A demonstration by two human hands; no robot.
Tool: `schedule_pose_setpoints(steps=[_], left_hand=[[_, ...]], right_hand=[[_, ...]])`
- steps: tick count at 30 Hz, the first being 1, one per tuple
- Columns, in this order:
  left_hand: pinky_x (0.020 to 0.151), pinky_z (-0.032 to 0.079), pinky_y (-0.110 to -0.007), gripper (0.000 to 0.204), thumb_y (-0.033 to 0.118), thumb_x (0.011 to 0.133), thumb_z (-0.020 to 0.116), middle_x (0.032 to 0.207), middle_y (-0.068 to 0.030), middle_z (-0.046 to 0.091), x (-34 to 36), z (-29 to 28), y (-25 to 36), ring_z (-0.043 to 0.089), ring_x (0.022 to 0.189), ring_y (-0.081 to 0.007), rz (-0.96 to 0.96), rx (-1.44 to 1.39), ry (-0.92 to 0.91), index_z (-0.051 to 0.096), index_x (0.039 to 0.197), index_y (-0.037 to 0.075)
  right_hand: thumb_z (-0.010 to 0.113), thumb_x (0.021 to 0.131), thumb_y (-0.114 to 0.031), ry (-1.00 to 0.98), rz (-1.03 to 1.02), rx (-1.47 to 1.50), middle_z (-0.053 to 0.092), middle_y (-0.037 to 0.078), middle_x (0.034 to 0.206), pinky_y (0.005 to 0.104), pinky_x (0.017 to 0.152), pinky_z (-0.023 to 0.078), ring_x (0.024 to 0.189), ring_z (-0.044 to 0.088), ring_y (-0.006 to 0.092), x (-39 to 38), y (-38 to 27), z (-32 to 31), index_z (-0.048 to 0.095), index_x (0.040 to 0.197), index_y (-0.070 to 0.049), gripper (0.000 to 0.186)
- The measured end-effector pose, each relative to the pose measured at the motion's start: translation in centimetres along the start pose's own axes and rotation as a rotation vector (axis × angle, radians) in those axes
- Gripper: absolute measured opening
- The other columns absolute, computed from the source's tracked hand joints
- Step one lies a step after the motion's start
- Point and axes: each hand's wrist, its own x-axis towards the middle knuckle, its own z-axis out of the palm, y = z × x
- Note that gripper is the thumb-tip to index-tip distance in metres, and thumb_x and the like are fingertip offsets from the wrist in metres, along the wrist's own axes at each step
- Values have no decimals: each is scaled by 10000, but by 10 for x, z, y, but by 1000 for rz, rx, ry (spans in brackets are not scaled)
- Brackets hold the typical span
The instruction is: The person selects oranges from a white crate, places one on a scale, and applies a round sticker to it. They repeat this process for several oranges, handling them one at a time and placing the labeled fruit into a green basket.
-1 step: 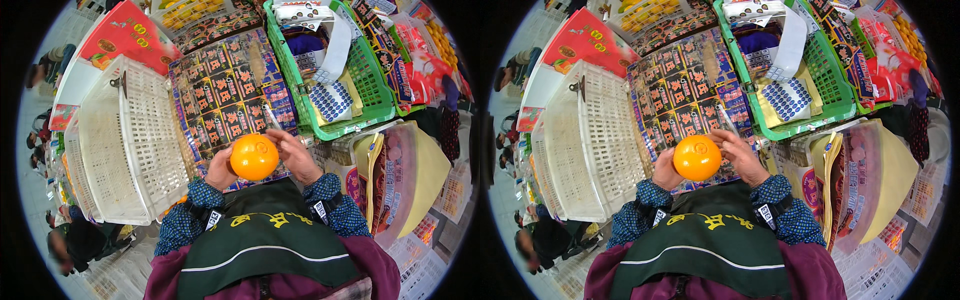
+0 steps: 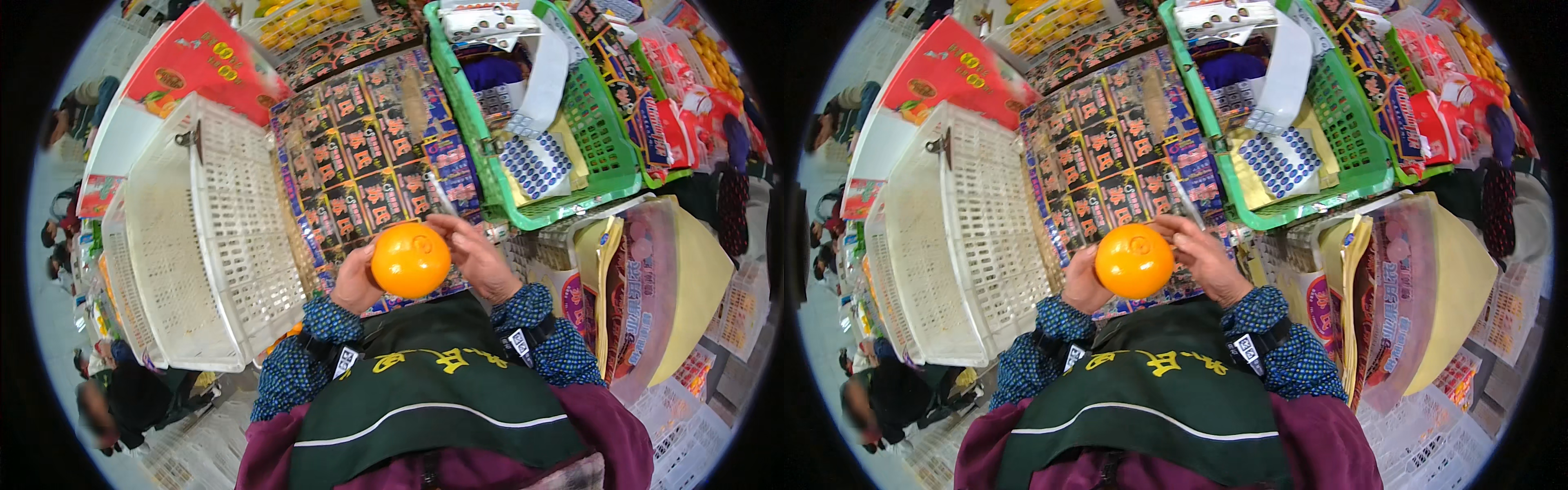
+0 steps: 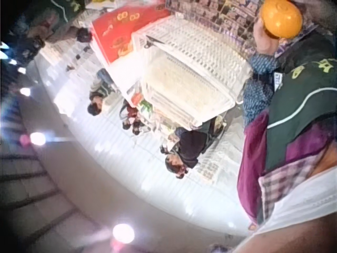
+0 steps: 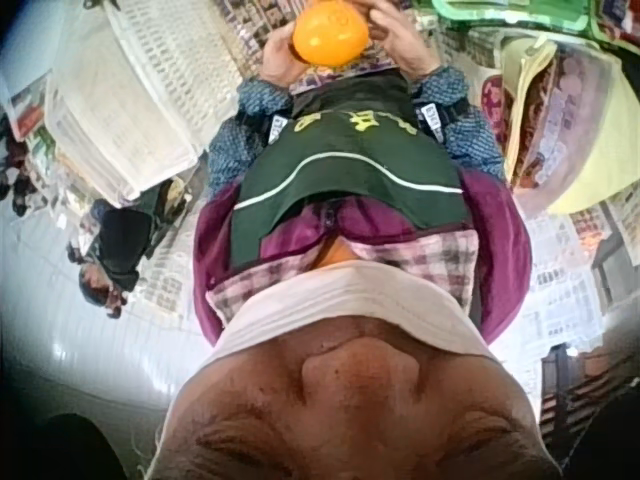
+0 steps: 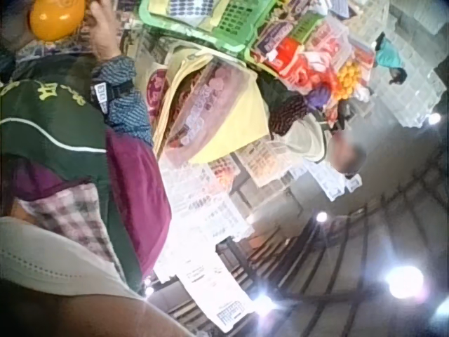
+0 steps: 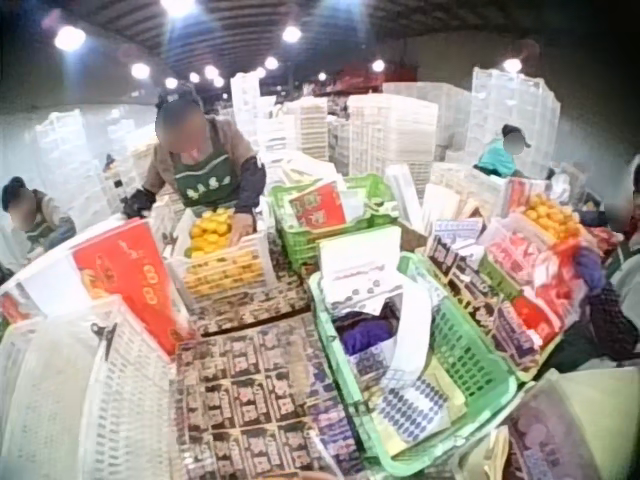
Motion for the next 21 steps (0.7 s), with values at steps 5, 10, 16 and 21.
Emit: schedule_pose_setpoints(steps=[5, 10, 16, 21], left_hand=[[1154, 423, -505, 613, 458, 1047, 430, 1468, -166, 570, 1, 10, -1, 565, 1345, -324, -16, 66, 128, 476, 1480, 28], [1047, 525, -515, 744, 511, 1034, 459, 1549, -137, 478, -1, 31, 21, 509, 1398, -331, -131, 260, -55, 280, 1605, 68], [982, 569, -473, 1046, 582, 879, 649, 1420, -251, 549, 12, 49, 49, 628, 1238, -387, -194, 273, -249, 185, 1615, 2], [1003, 548, -441, 943, 542, 920, 628, 1446, -283, 536, 21, 43, 44, 620, 1245, -378, -166, 307, -233, 272, 1591, -16]], right_hand=[[526, 1041, -389, -66, -63, -188, 455, 137, 1549, 378, 1194, 338, 1449, 430, 231, 6, 2, 4, 366, 1571, -27, 661], [443, 1089, -377, 7, -68, -35, 445, 114, 1560, 379, 1176, 365, 1432, 443, 227, 10, -3, 1, 352, 1585, -62, 595], [392, 1103, -425, 74, -11, 479, 564, 101, 1476, 434, 1154, 425, 1368, 541, 236, 1, -22, -12, 454, 1519, -81, 544], [313, 1067, -518, 216, -292, 538, 550, 147, 1494, 578, 1143, 414, 1361, 550, 347, -1, -67, -19, 485, 1496, -113, 614]])
